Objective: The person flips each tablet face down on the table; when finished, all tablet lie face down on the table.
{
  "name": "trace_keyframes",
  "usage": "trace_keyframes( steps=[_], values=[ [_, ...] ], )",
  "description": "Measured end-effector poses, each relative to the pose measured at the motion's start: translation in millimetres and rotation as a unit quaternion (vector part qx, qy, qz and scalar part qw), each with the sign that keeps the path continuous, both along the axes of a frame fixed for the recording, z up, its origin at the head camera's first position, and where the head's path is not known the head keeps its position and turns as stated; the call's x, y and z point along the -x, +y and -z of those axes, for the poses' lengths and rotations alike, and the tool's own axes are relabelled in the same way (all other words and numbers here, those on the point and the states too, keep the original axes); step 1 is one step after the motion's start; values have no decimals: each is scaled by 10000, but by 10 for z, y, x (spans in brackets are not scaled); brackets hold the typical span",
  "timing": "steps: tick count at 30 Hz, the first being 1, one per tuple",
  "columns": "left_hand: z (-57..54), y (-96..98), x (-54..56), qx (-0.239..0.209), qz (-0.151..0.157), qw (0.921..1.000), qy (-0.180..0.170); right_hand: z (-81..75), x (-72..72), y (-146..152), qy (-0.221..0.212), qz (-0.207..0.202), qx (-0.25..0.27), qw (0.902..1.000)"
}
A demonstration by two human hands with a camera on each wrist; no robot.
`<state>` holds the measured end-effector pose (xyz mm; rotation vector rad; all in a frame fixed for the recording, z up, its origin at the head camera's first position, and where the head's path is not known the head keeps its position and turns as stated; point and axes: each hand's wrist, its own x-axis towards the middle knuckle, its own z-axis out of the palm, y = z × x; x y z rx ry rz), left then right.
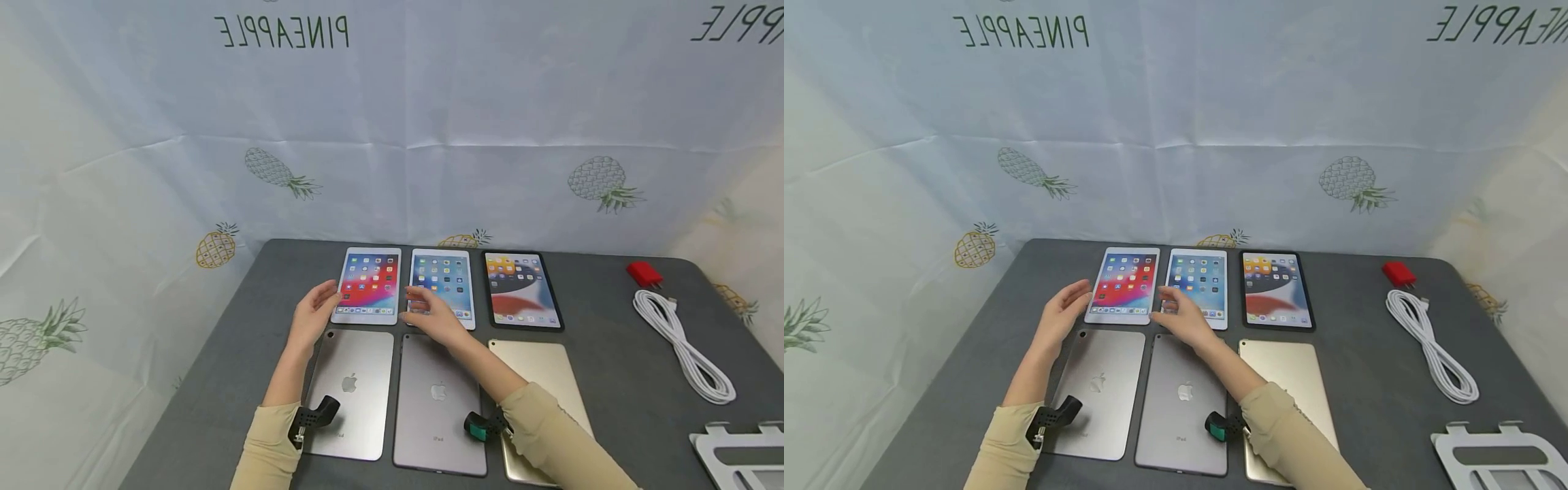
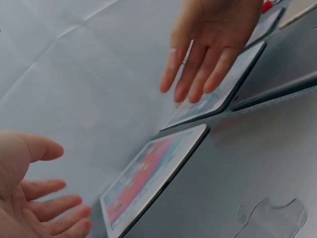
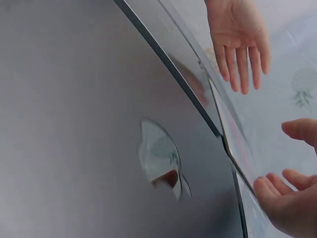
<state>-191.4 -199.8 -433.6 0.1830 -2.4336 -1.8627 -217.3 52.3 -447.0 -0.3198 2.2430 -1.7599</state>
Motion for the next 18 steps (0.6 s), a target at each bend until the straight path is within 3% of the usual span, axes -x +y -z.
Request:
trace_keyframes(
  steps=[6,13,18],
  values=[
    [24,-78,-25,276,9,9977,-617,18,-44,-128,-264,-183,276,9991],
    [40,-96,-64,62,285,9954,-918,34,-89,-197,-484,-230,450,9976],
    [32,-119,-40,-196,269,9939,-1056,23,-102,-233,-525,-415,609,9959]
  ],
)
